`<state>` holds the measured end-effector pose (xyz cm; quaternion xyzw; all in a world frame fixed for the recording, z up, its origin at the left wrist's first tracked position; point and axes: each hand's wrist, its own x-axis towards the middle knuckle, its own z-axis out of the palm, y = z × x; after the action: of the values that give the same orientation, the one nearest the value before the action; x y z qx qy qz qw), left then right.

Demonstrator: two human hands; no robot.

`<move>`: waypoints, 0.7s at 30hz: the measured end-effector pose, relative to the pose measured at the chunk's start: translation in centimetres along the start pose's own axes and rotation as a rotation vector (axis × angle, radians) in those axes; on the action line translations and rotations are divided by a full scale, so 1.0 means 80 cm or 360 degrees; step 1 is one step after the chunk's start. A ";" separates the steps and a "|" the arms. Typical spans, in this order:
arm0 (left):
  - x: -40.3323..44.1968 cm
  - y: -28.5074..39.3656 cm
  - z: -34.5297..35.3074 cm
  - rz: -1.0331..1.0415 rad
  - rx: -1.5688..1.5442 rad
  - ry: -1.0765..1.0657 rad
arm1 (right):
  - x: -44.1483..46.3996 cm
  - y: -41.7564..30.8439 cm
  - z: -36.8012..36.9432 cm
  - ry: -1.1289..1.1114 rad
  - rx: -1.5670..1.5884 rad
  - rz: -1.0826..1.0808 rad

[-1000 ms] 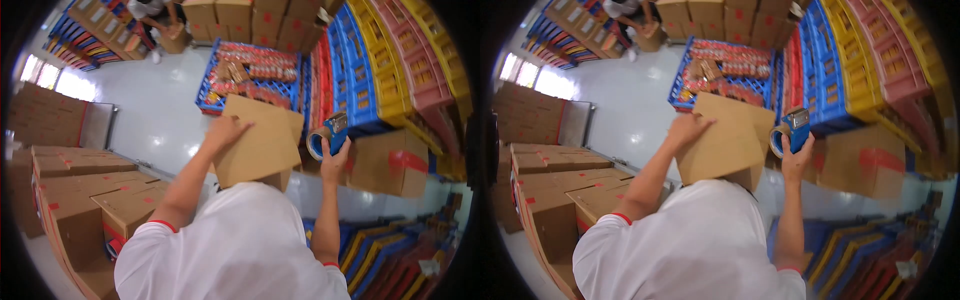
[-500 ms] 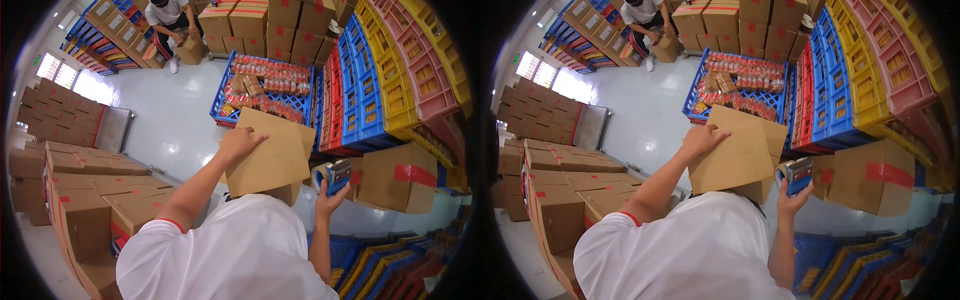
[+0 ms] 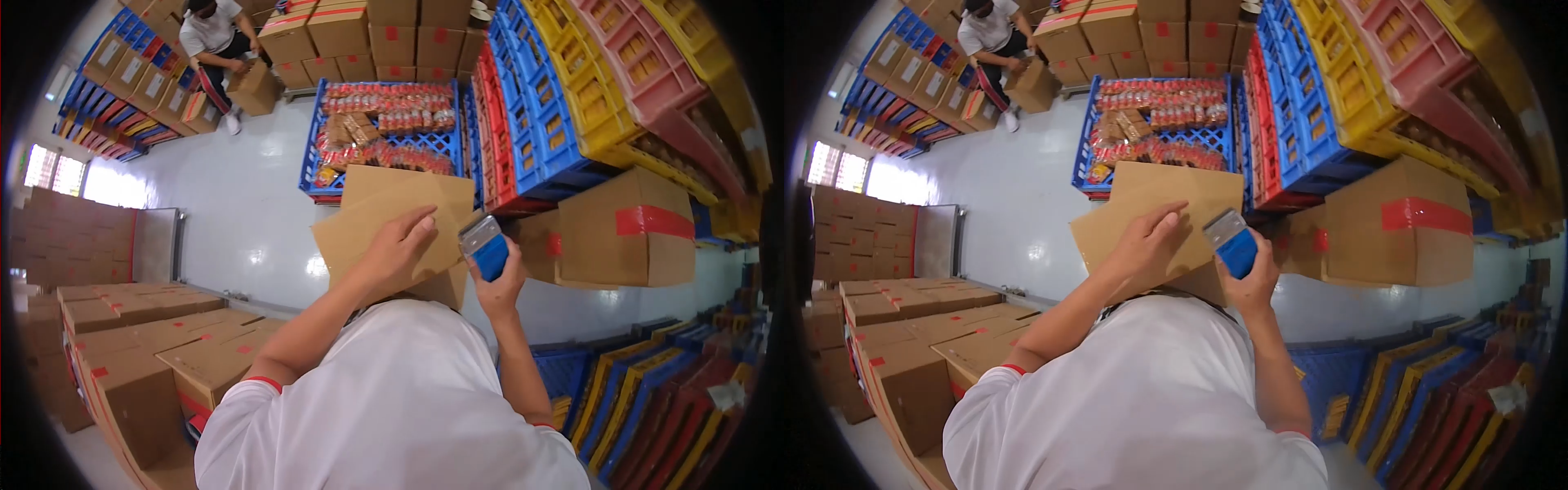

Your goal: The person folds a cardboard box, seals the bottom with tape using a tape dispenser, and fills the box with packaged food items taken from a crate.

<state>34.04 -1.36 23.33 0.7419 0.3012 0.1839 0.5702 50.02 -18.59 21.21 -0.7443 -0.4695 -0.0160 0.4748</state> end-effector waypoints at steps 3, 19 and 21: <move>-0.003 0.012 0.010 -0.0368 -0.0584 -0.0260 | -0.012 -0.007 -0.012 0.0011 0.0004 -0.0100; 0.180 -0.062 -0.019 -0.0158 -0.0249 0.0024 | 0.055 -0.045 -0.006 -0.0817 -0.0745 0.0336; 0.198 -0.085 -0.020 -0.0111 -0.0349 -0.0018 | 0.075 -0.044 0.005 -0.0842 -0.0776 0.0337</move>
<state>43.35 11.38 16.19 0.6650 0.3018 0.1917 0.6557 50.71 -13.81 26.23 -0.8584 -0.4786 0.1147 0.1449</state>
